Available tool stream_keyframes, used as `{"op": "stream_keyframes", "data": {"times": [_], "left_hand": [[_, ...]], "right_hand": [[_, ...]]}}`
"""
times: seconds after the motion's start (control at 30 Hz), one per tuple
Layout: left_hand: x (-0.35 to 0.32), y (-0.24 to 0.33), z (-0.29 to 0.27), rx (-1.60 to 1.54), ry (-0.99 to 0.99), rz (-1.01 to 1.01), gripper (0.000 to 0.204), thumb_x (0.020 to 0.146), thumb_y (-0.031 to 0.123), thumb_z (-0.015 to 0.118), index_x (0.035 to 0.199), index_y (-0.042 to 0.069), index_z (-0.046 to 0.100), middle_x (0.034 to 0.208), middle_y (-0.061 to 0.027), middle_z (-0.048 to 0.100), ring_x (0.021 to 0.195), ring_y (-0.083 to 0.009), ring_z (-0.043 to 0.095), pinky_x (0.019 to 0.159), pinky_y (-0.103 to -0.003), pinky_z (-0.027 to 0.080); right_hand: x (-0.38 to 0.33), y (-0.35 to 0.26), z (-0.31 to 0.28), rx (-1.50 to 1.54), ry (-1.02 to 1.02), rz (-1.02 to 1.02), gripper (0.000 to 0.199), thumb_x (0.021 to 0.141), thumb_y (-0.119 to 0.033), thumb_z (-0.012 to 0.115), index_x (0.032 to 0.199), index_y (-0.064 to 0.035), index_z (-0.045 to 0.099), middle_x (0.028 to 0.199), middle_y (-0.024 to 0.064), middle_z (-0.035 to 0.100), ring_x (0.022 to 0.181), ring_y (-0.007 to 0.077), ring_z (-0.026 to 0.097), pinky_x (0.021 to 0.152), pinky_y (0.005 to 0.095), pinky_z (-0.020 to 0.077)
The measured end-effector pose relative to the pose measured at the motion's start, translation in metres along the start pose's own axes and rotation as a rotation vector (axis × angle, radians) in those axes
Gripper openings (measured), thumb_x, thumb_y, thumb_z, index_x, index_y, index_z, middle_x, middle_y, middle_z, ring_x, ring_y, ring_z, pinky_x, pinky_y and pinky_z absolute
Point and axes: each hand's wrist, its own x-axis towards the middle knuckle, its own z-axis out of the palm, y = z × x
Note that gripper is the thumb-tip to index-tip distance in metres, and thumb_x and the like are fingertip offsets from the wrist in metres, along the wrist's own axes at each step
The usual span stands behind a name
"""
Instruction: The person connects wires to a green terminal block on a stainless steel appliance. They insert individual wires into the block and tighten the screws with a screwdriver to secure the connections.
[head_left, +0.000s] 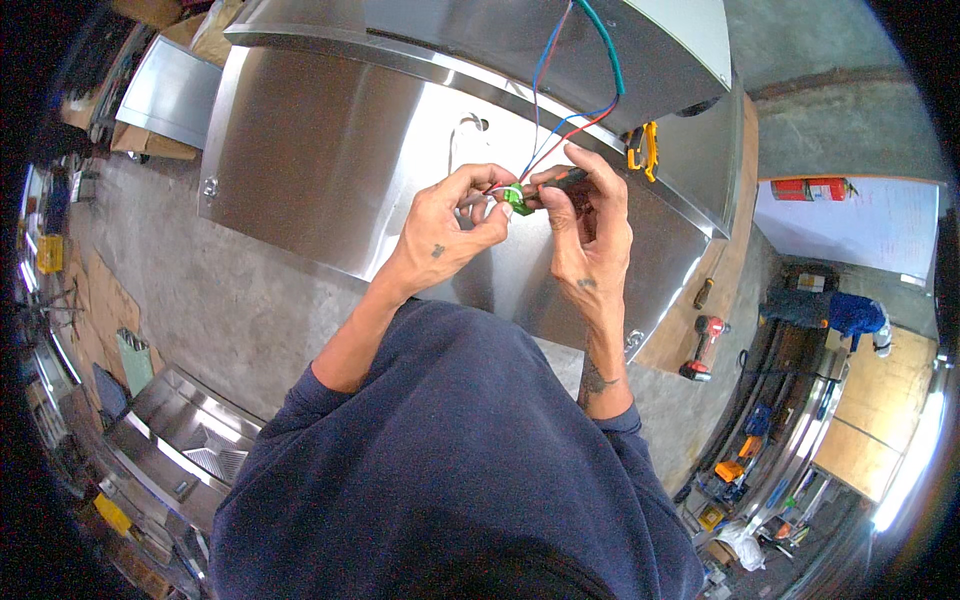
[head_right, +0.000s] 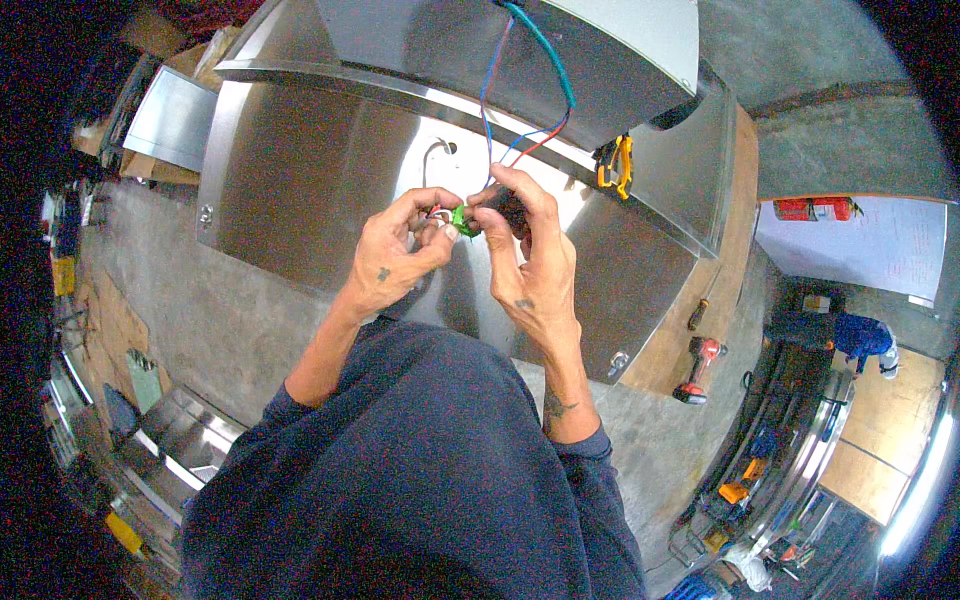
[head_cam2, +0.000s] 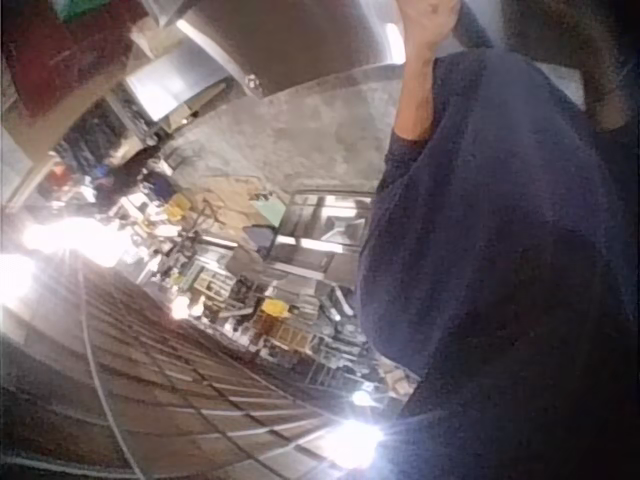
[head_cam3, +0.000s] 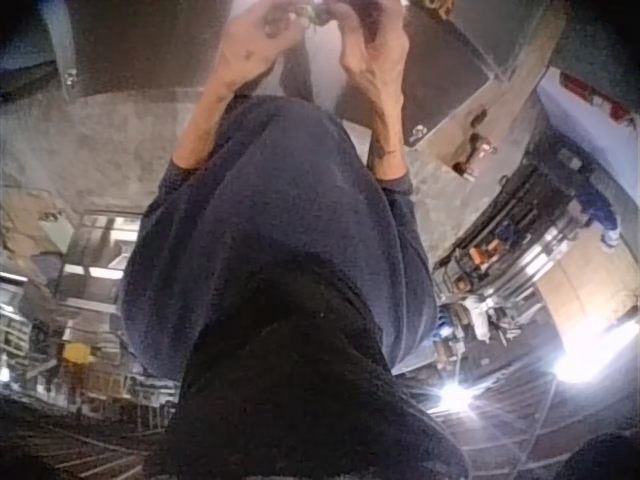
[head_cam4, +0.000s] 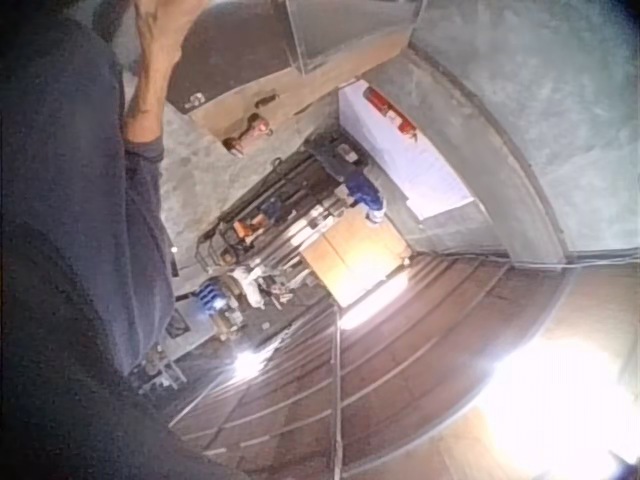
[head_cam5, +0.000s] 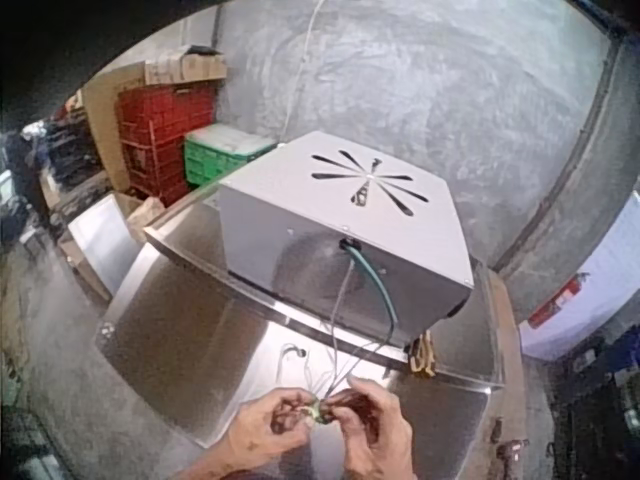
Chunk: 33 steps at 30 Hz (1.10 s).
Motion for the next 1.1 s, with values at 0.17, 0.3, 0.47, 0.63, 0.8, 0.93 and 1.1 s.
{"op": "stream_keyframes", "data": {"times": [0.17, 0.3, 0.47, 0.63, 0.8, 0.93, 1.1], "left_hand": [[0.002, -0.003, 0.008, 0.027, 0.042, 0.062, 0.033, 0.092, 0.004, 0.075, 0.124, 0.003, 0.067, 0.099, 0.0007, 0.070, 0.078, -0.0041, 0.054, 0.069, -0.023, 0.049], [0.002, -0.001, 0.008, 0.085, 0.049, 0.072, 0.034, 0.090, 0.003, 0.075, 0.124, 0.003, 0.067, 0.097, 0.0005, 0.070, 0.074, -0.0040, 0.053, 0.067, -0.023, 0.049], [0.002, 0.004, 0.003, 0.138, 0.031, 0.037, 0.035, 0.092, 0.004, 0.074, 0.126, 0.002, 0.067, 0.100, 0.0015, 0.067, 0.079, -0.0034, 0.052, 0.071, -0.021, 0.049], [0.003, 0.007, 0.005, 0.283, 0.002, 0.142, 0.036, 0.087, 0.002, 0.076, 0.122, 0.004, 0.068, 0.101, -0.0048, 0.074, 0.074, -0.0067, 0.056, 0.068, -0.026, 0.052], [0.004, 0.004, 0.004, 0.272, -0.005, 0.144, 0.039, 0.086, 0.006, 0.078, 0.124, 0.005, 0.069, 0.099, -0.0012, 0.072, 0.077, -0.0048, 0.056, 0.069, -0.023, 0.050], [0.003, 0.002, 0.006, 0.327, -0.028, 0.240, 0.039, 0.086, 0.005, 0.078, 0.124, 0.007, 0.069, 0.100, -0.0027, 0.073, 0.077, -0.0060, 0.057, 0.070, -0.024, 0.051], [0.003, 0.002, 0.005, 0.316, -0.024, 0.192, 0.039, 0.086, 0.005, 0.078, 0.124, 0.007, 0.069, 0.101, -0.0038, 0.073, 0.079, -0.0072, 0.060, 0.069, -0.024, 0.051]], "right_hand": [[-0.003, -0.002, 0.003, -0.086, 0.091, 0.006, 0.042, 0.102, -0.007, 0.070, 0.140, -0.0048, 0.053, 0.109, 0.0123, 0.072, 0.095, 0.0160, 0.073, 0.080, 0.0286, 0.0600], [-0.003, 0.004, 0.002, -0.075, 0.106, -0.055, 0.035, 0.104, -0.009, 0.069, 0.135, -0.0027, 0.055, 0.107, 0.0115, 0.072, 0.097, 0.0163, 0.074, 0.081, 0.0282, 0.0608], [-0.001, -0.009, -0.027, -0.249, -0.005, 0.023, 0.023, 0.102, -0.012, 0.071, 0.121, -0.0031, 0.063, 0.104, 0.0124, 0.073, 0.086, 0.0179, 0.075, 0.073, 0.0322, 0.0582], [0.012, -0.018, -0.047, -0.459, -0.228, -0.129, 0.020, 0.100, -0.010, 0.072, 0.117, -0.0030, 0.065, 0.101, 0.0120, 0.068, 0.084, 0.0230, 0.069, 0.072, 0.0364, 0.0548], [0.017, -0.022, -0.054, -0.598, -0.404, -0.263, 0.018, 0.098, -0.014, 0.072, 0.114, -0.0070, 0.067, 0.094, 0.0101, 0.061, 0.085, 0.0286, 0.064, 0.072, 0.0412, 0.0517], [0.020, -0.023, -0.064, -0.777, -0.528, -0.287, 0.019, 0.099, -0.017, 0.070, 0.113, -0.0062, 0.064, 0.091, 0.0114, 0.056, 0.083, 0.0319, 0.061, 0.073, 0.0438, 0.0506], [0.030, -0.041, -0.060, -0.749, -0.536, -0.315, 0.020, 0.098, -0.021, 0.071, 0.107, -0.0052, 0.062, 0.092, 0.0119, 0.056, 0.083, 0.0323, 0.060, 0.072, 0.0449, 0.0507]]}}
